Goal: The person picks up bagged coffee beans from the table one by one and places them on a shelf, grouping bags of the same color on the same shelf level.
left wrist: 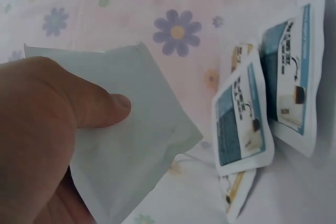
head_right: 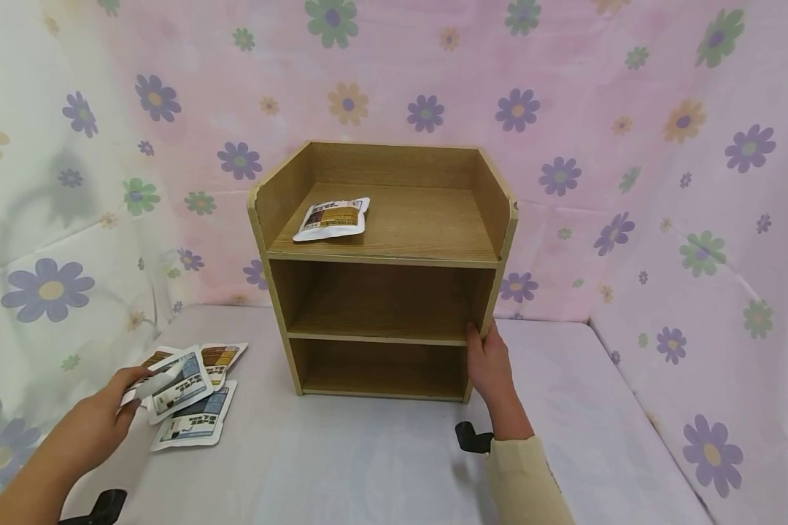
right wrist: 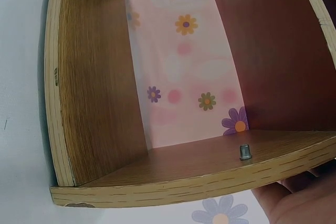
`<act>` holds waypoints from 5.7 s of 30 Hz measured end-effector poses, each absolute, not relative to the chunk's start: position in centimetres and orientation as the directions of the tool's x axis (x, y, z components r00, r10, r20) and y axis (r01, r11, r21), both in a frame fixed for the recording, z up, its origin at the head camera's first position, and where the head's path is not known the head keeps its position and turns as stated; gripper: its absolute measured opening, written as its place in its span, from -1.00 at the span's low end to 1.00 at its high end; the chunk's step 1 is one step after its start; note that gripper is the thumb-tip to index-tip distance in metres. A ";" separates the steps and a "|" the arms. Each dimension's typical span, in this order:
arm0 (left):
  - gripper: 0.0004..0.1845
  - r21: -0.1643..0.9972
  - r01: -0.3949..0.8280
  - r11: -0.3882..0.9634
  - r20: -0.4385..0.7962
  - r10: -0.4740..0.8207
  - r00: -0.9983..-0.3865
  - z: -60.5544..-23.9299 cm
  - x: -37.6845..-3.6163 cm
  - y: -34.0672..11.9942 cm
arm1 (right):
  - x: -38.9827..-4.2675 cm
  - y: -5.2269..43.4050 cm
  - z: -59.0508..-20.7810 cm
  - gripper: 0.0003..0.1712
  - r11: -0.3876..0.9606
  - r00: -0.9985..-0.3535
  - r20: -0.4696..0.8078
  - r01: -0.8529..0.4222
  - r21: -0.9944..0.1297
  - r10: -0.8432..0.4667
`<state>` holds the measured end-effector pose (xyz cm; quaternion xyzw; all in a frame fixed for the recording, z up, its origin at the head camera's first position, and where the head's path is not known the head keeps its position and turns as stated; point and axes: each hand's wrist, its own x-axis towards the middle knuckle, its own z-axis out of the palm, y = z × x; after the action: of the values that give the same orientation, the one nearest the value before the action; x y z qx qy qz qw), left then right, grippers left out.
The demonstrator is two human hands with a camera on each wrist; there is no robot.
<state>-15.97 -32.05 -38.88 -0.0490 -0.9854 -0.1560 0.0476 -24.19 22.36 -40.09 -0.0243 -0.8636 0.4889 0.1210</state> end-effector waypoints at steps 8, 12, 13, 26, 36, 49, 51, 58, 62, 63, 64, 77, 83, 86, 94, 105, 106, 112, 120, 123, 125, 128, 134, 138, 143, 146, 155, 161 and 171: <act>-0.56 0.318 0.160 0.935 0.214 0.094 -0.972 -38.1 -15.4 -31.2 | -24.2 22.4 -40.1 -0.29 0.524 -0.967 0.203 -0.093 -0.847 0.156; -0.59 0.316 0.200 0.927 0.259 0.119 -0.958 -37.6 -15.0 -30.9 | -24.1 22.3 -40.0 -0.31 0.523 -0.966 0.204 -0.093 -0.847 0.158; -0.59 0.314 0.206 0.927 0.266 0.123 -0.956 -37.4 -14.9 -30.8 | -24.1 22.3 -39.9 -0.31 0.522 -0.967 0.203 -0.093 -0.848 0.157; -0.54 0.304 0.269 0.914 0.370 0.147 -0.917 -35.4 -14.1 -28.7 | -23.9 22.2 -39.7 -0.31 0.513 -0.964 0.212 -0.103 -0.852 0.159; -0.58 0.266 0.326 0.907 0.477 0.170 -0.862 -34.0 -13.5 -27.1 | -24.0 22.3 -39.9 -0.28 0.515 -0.968 0.192 -0.084 -0.853 0.161; -0.53 0.301 0.346 0.889 0.459 0.183 -0.869 -32.9 -13.0 -25.6 | -24.2 22.2 -40.2 -0.27 0.507 -0.972 0.180 -0.079 -0.858 0.152; -0.53 0.311 0.358 0.880 0.449 0.195 -0.872 -32.8 -13.0 -25.3 | -24.2 22.2 -40.1 -0.27 0.508 -0.972 0.179 -0.078 -0.858 0.154; -0.50 0.246 0.412 0.877 0.509 0.245 -0.825 -32.1 -12.9 -24.3 | -24.2 22.2 -40.1 -0.28 0.519 -0.967 0.199 -0.089 -0.850 0.160; -0.48 0.194 0.444 0.875 0.548 0.279 -0.789 -31.6 -13.0 -23.6 | -24.1 22.2 -40.0 -0.27 0.522 -0.965 0.204 -0.090 -0.848 0.165; -0.47 0.180 0.452 0.874 0.559 0.287 -0.778 -31.5 -13.1 -23.5 | -24.0 22.2 -40.0 -0.27 0.521 -0.965 0.202 -0.089 -0.849 0.165; -0.47 0.172 0.460 0.871 0.567 0.294 -0.769 -31.4 -13.1 -23.3 | -24.0 22.3 -40.0 -0.28 0.518 -0.966 0.200 -0.087 -0.851 0.165; -0.42 0.118 0.564 0.818 0.625 0.380 -0.682 -30.0 -13.8 -20.7 | -24.1 22.2 -40.0 -0.27 0.506 -0.971 0.177 -0.072 -0.860 0.161; -0.45 0.115 0.579 0.807 0.639 0.386 -0.665 -29.5 -14.1 -19.6 | -24.0 22.1 -39.8 -0.28 0.500 -0.972 0.173 -0.071 -0.863 0.161; -0.44 0.099 0.601 0.793 0.658 0.401 -0.637 -29.3 -14.3 -19.0 | -23.9 22.0 -39.7 -0.28 0.499 -0.973 0.166 -0.065 -0.864 0.161; -0.43 0.070 0.647 0.759 0.679 0.439 -0.588 -28.8 -14.8 -17.6 | -24.0 22.1 -39.8 -0.29 0.506 -0.972 0.165 -0.059 -0.860 0.167; -0.44 0.023 0.719 0.694 0.733 0.477 -0.484 -27.9 -15.4 -15.9 | -24.1 22.1 -39.9 -0.29 0.505 -0.971 0.174 -0.068 -0.860 0.165; -0.44 0.024 0.723 0.690 0.734 0.479 -0.482 -27.8 -15.4 -15.7 | -24.1 22.1 -39.9 -0.29 0.505 -0.971 0.176 -0.071 -0.860 0.163; -0.45 0.032 0.730 0.683 0.726 0.486 -0.486 -27.8 -15.8 -14.9 | -24.1 22.2 -40.1 -0.30 0.510 -0.969 0.189 -0.083 -0.856 0.160; -0.45 0.045 0.750 0.659 0.743 0.480 -0.467 -27.9 -16.4 -13.8 | -24.1 22.3 -40.2 -0.31 0.499 -0.968 0.199 -0.097 -0.861 0.155; -0.43 0.049 0.756 0.653 0.745 0.480 -0.463 -27.8 -16.5 -13.4 | -24.1 22.2 -40.2 -0.30 0.498 -0.968 0.200 -0.101 -0.861 0.149; -0.41 0.054 0.758 0.650 0.743 0.480 -0.465 -27.6 -16.5 -13.1 | -24.1 22.2 -40.1 -0.30 0.504 -0.967 0.208 -0.106 -0.857 0.150; -0.40 0.060 0.768 0.638 0.742 0.486 -0.461 -27.4 -16.7 -12.6 | -24.0 22.2 -40.0 -0.31 0.515 -0.964 0.214 -0.105 -0.851 0.156; -0.42 0.072 0.792 0.607 0.751 0.489 -0.443 -27.3 -17.0 -11.8 | -23.9 22.1 -39.8 -0.33 0.519 -0.965 0.209 -0.098 -0.849 0.159; -0.44 0.077 0.803 0.591 0.755 0.492 -0.435 -27.0 -17.1 -11.2 | -23.8 22.1 -39.7 -0.35 0.514 -0.965 0.209 -0.100 -0.852 0.158; -0.46 0.073 0.818 0.571 0.760 0.499 -0.416 -26.6 -17.3 -10.5 | -23.8 22.1 -39.7 -0.35 0.509 -0.967 0.203 -0.097 -0.855 0.157; -0.47 0.053 0.833 0.551 0.765 0.513 -0.388 -26.4 -17.5 -10.0 | -23.8 22.1 -39.8 -0.35 0.513 -0.966 0.207 -0.099 -0.853 0.158; -0.44 -0.003 0.856 0.517 0.796 0.520 -0.311 -25.4 -17.4 -8.5 | -23.9 22.1 -39.8 -0.36 0.515 -0.963 0.212 -0.100 -0.851 0.164; -0.49 -0.025 0.870 0.493 0.795 0.537 -0.281 -24.9 -17.5 -7.7 | -23.9 22.2 -39.9 -0.36 0.519 -0.960 0.222 -0.106 -0.848 0.168; -0.49 -0.080 0.883 0.462 0.815 0.540 -0.209 -24.1 -18.2 -6.3 | -24.0 22.1 -39.9 -0.35 0.511 -0.964 0.204 -0.090 -0.855 0.171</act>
<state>-18.22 -6.27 -24.07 -0.4750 -0.7491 -0.2080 0.4123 -23.97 22.11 -39.92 -0.0234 -0.8591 0.4940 0.1321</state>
